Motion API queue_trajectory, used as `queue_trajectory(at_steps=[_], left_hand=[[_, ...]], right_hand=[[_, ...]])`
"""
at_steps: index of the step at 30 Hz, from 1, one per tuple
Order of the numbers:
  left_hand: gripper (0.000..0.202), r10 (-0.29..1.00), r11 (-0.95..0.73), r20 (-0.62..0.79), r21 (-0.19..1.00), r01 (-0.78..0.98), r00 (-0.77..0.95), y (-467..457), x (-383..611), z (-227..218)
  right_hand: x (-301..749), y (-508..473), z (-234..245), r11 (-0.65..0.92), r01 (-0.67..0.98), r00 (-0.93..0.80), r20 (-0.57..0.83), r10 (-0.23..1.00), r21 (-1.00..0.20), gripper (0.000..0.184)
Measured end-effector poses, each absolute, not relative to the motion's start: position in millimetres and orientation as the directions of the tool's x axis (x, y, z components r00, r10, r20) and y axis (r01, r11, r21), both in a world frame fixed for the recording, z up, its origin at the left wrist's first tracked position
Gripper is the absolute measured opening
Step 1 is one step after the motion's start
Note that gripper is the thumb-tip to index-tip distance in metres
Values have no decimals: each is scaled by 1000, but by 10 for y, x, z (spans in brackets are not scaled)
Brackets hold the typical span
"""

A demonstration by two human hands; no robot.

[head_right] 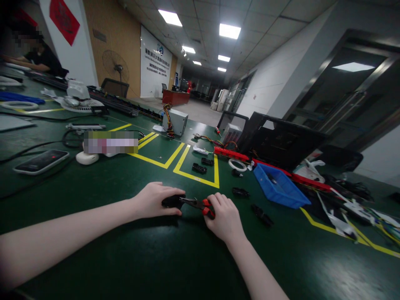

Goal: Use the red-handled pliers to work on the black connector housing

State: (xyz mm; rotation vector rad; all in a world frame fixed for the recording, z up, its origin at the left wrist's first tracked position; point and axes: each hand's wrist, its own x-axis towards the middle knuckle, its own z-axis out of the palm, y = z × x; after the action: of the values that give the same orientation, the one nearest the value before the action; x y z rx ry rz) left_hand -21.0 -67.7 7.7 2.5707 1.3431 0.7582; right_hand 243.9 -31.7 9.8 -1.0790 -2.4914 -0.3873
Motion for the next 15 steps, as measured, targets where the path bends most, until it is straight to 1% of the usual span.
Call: queue_trajectory(at_steps=[2,6,11,15], left_hand=[[50,800,-593,364,365,717,476,-669,-221,79],[50,792,-611,324,431,664,517,-635,-264,90],[51,773,-600,205,541,589,600,-599,-348,126],[49,743,-594,138,588,549,655,-608,-389,153]], right_hand=[[2439,-319,102,669,738,-627,451,635,85,24],[2435,-323,111,668,740,-633,416,653,78,24],[2419,-332,149,691,716,-673,362,645,99,26],[2410,-325,174,721,686,-709,312,633,95,27]])
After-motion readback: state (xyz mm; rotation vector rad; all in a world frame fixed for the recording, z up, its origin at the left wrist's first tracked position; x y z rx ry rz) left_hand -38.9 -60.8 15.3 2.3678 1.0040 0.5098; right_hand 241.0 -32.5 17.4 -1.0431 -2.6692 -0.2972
